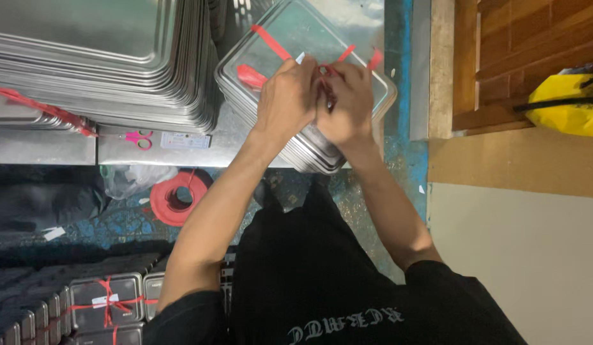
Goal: The person stacks metal food trays on a stainless steel counter, places a small white label on each stack, and secures the stack with a red plastic tie. The person repeats this process for multiple stacks, moving completed bundles to a nearby crate.
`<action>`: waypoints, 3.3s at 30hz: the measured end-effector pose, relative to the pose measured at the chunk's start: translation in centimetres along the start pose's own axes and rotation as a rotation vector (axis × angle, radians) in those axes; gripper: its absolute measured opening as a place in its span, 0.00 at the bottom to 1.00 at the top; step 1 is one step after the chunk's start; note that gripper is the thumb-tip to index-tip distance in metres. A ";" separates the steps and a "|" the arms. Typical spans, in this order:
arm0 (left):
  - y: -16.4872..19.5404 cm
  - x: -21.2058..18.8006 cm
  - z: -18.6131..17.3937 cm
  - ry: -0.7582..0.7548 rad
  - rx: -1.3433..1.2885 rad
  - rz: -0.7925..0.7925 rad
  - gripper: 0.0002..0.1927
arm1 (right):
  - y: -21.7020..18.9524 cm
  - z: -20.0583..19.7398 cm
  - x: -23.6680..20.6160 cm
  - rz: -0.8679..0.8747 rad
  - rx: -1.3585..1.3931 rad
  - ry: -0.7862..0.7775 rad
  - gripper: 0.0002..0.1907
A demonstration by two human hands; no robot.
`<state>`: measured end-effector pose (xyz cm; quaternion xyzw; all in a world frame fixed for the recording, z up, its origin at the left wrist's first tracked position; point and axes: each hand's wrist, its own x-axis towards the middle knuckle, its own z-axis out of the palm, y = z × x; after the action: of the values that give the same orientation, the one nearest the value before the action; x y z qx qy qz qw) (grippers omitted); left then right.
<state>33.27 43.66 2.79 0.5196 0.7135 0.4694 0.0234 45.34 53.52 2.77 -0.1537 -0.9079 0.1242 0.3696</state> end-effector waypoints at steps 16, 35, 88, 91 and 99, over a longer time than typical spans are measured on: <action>-0.4 0.8 -2.4 -0.139 -0.043 0.232 0.13 | 1.1 1.3 -0.4 0.158 0.211 0.050 0.13; -1.9 1.0 -4.9 -0.404 -0.028 0.353 0.12 | 5.8 -3.0 2.4 0.268 0.606 -0.433 0.11; 9.3 -2.8 7.3 0.283 0.271 -0.757 0.15 | 7.2 12.1 16.7 1.257 1.460 -0.073 0.20; 9.2 -5.3 9.3 0.314 0.269 -0.650 0.13 | 6.0 15.1 16.7 1.069 1.075 0.174 0.16; 7.5 -6.6 8.6 0.306 -0.067 -0.559 0.21 | 5.6 16.5 18.5 0.812 1.506 0.095 0.12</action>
<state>46.18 44.31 0.21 0.2259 0.8080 0.5407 0.0610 22.09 63.67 1.16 -0.1854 -0.4415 0.8104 0.3376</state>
